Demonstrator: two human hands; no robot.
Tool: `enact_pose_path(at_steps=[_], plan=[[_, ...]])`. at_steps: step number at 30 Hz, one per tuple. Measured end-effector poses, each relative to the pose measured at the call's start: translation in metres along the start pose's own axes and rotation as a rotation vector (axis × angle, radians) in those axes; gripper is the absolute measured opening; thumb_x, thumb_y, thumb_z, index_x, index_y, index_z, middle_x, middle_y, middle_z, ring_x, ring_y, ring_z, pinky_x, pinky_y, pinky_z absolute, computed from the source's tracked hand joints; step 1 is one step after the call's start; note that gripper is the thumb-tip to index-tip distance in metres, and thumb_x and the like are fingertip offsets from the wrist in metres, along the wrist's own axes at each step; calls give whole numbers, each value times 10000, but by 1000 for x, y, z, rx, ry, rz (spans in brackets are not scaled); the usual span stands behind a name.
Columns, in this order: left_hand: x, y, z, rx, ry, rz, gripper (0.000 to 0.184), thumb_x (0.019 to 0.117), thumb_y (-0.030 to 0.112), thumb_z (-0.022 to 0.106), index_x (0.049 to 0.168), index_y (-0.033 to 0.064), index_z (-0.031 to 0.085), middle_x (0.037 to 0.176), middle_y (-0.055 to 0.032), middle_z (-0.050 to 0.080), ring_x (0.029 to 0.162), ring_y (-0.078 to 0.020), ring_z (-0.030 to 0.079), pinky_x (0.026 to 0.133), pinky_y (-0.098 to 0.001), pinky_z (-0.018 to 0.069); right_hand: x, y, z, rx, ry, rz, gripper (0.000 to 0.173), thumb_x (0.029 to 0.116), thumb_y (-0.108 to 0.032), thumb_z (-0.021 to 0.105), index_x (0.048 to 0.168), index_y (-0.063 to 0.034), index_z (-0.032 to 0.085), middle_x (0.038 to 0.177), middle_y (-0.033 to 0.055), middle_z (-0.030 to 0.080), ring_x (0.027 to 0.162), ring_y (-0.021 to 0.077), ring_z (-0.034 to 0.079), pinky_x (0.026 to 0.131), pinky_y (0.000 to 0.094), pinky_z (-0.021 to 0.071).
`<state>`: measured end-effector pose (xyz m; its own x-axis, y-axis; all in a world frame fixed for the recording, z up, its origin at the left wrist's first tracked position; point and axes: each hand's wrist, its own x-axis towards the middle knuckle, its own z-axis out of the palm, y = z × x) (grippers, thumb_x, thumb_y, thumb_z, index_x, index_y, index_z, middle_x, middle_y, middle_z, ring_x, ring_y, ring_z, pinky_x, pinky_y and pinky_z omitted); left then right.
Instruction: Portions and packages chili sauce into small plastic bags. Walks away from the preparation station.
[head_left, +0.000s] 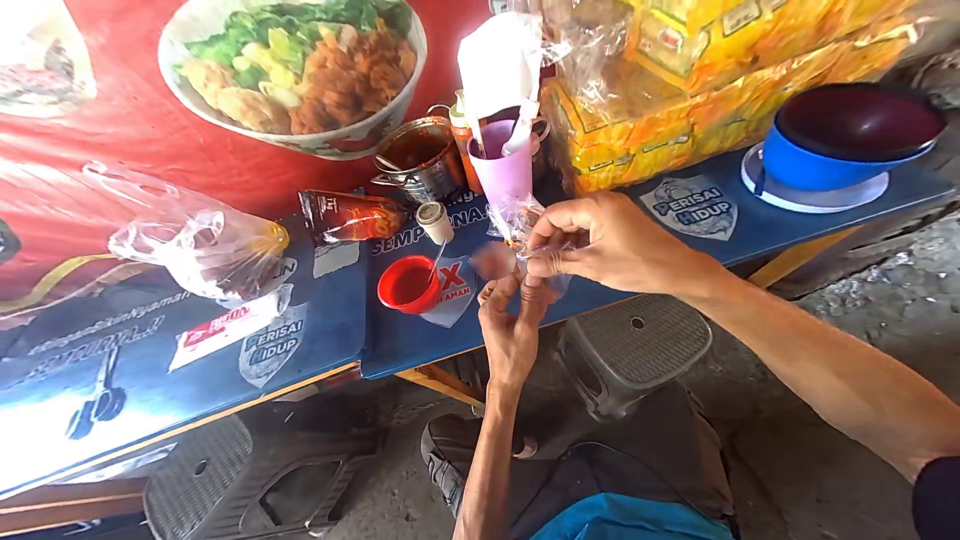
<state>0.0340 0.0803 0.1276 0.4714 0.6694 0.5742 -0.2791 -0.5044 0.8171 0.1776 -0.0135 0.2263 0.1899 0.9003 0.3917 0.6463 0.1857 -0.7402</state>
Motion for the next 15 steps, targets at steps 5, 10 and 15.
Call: enact_pose_path(at_steps=[5, 10, 15], plan=[[7, 4, -10, 12, -134, -89, 174, 991, 98, 583, 904, 53, 727, 861, 43, 693, 886, -19, 645, 858, -258, 533, -2, 7, -19, 217, -341, 31, 546, 889, -11, 728, 1414, -19, 578, 1176, 77, 689, 905, 49, 665, 781, 176, 557], [2, 8, -8, -151, -303, -199, 242, 1013, 76, 458, 981, 45, 697, 924, 46, 667, 954, -14, 624, 920, -267, 512, -2, 17, 1, 233, -128, 46, 60, 916, -88, 749, 943, -38, 770, 818, -5, 731, 715, -13, 661, 664, 143, 553], [-7, -3, -5, -532, -442, -231, 393, 1098, 171, 309, 1036, 80, 686, 924, 22, 713, 949, -94, 675, 935, -328, 546, -1, 20, 10, 134, -2, 76, 98, 897, -168, 784, 876, -72, 778, 763, -23, 712, 659, -18, 621, 625, 161, 513]])
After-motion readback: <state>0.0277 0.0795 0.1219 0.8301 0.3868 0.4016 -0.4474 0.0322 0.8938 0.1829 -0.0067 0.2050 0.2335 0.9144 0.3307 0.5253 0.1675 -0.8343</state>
